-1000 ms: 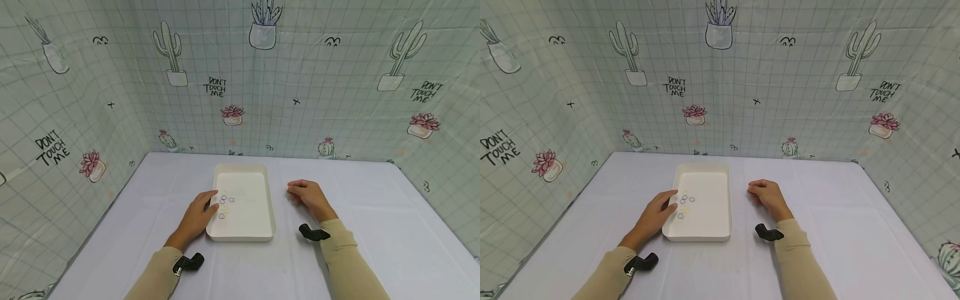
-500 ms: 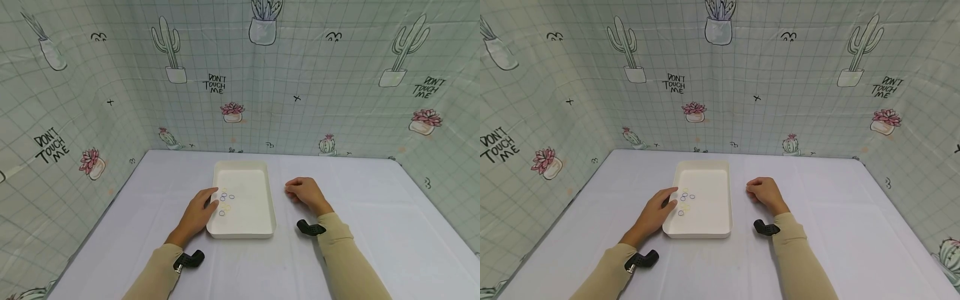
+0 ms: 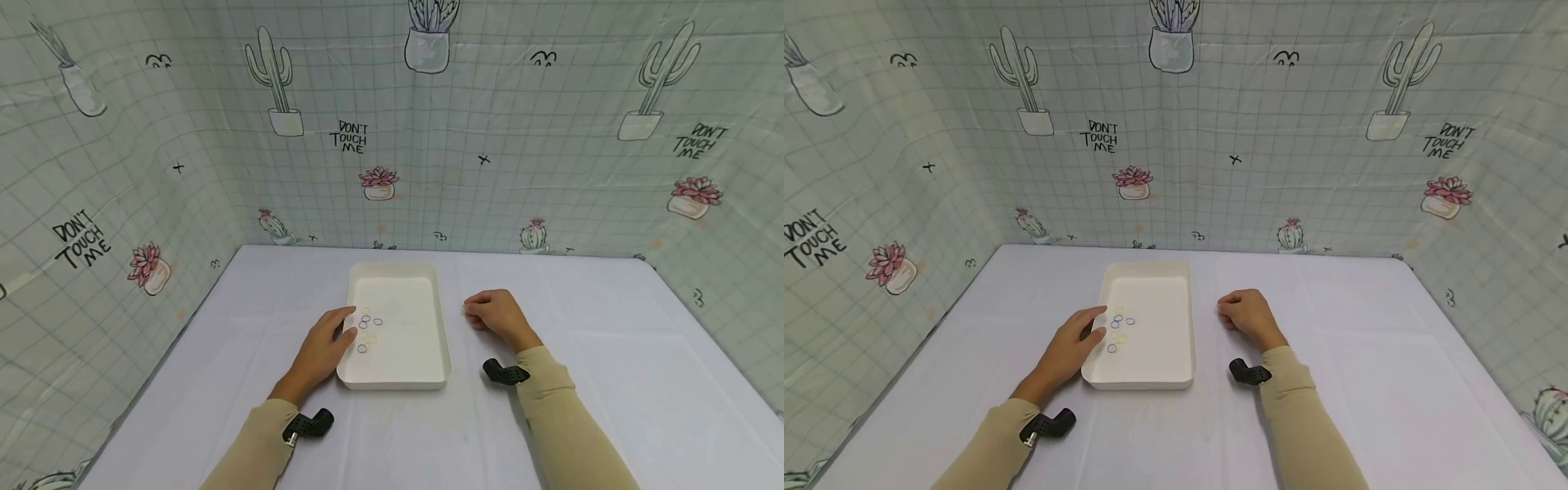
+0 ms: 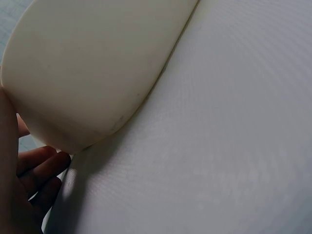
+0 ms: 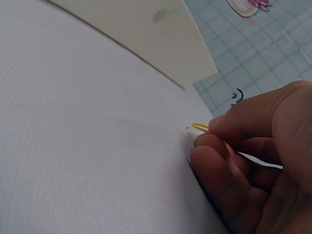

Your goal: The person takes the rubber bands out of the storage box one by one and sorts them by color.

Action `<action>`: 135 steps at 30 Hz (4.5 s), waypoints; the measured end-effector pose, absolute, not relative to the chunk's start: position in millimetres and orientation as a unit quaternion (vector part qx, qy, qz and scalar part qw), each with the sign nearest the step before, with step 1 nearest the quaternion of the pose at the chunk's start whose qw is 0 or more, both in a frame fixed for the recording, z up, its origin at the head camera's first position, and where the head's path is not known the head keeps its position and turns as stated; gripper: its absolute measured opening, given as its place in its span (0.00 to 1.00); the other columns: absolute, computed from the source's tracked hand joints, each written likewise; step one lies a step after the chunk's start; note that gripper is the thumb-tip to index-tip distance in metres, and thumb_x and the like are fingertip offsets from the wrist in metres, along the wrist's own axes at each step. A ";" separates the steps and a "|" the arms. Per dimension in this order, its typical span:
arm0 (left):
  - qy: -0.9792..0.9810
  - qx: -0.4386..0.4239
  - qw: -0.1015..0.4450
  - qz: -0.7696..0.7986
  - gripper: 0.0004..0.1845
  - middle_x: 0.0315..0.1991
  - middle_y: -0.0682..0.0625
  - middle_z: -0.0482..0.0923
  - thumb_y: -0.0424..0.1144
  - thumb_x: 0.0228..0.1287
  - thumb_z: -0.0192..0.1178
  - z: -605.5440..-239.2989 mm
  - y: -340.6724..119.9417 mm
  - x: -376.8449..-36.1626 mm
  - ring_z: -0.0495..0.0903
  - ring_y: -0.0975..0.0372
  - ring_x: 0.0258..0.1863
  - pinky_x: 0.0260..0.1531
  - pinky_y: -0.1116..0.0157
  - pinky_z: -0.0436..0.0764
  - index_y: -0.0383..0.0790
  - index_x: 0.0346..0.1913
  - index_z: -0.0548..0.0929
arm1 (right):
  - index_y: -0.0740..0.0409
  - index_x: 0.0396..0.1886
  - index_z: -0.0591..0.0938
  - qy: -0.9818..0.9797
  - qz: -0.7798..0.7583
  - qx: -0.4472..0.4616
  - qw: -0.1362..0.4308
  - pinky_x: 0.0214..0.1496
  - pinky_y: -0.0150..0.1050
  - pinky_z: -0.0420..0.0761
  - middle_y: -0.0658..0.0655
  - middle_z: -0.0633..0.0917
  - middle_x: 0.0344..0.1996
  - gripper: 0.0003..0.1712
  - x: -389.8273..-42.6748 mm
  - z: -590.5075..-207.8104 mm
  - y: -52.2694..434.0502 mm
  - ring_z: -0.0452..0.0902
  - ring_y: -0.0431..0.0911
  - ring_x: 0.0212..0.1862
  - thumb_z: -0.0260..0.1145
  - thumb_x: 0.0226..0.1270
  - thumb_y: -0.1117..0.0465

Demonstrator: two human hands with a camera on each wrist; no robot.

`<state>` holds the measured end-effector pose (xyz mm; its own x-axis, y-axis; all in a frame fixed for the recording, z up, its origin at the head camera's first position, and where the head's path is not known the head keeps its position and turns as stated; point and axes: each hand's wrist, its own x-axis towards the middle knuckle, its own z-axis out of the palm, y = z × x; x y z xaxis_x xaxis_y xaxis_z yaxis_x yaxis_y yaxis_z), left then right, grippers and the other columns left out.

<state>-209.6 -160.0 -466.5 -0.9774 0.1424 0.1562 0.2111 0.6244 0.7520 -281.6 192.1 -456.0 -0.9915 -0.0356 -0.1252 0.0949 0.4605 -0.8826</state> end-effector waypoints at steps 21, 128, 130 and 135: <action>-0.899 -0.094 0.035 -0.427 0.26 0.71 0.44 0.67 0.45 0.74 0.55 -466.3 -159.9 -207.9 0.61 0.50 0.73 0.71 0.46 0.60 0.45 0.72 0.72 | 0.67 0.47 0.86 0.868 -0.494 0.004 0.047 0.32 0.36 0.84 0.56 0.84 0.26 0.13 -280.0 -460.4 195.2 0.79 0.43 0.29 0.64 0.70 0.64; -0.895 -0.099 0.055 -0.431 0.25 0.69 0.46 0.70 0.44 0.73 0.57 -472.4 -160.7 -211.2 0.65 0.52 0.71 0.70 0.48 0.63 0.46 0.70 0.74 | 0.71 0.57 0.79 0.757 -0.642 -0.056 0.109 0.41 0.39 0.84 0.65 0.82 0.46 0.21 -284.0 -415.8 117.6 0.81 0.49 0.40 0.67 0.68 0.63; -0.895 -0.098 0.054 -0.432 0.25 0.68 0.46 0.70 0.44 0.73 0.57 -472.2 -161.1 -211.2 0.65 0.52 0.71 0.70 0.49 0.63 0.45 0.70 0.74 | 0.70 0.57 0.79 0.757 -0.641 -0.058 0.115 0.41 0.39 0.84 0.64 0.83 0.46 0.22 -285.7 -415.5 113.8 0.81 0.49 0.41 0.66 0.68 0.62; -0.894 -0.102 0.060 -0.432 0.25 0.68 0.45 0.70 0.43 0.73 0.57 -471.5 -162.5 -212.3 0.65 0.51 0.71 0.70 0.48 0.63 0.44 0.70 0.74 | 0.69 0.57 0.80 0.755 -0.641 -0.057 0.123 0.42 0.39 0.84 0.60 0.83 0.44 0.22 -289.6 -416.4 102.2 0.80 0.49 0.41 0.67 0.67 0.62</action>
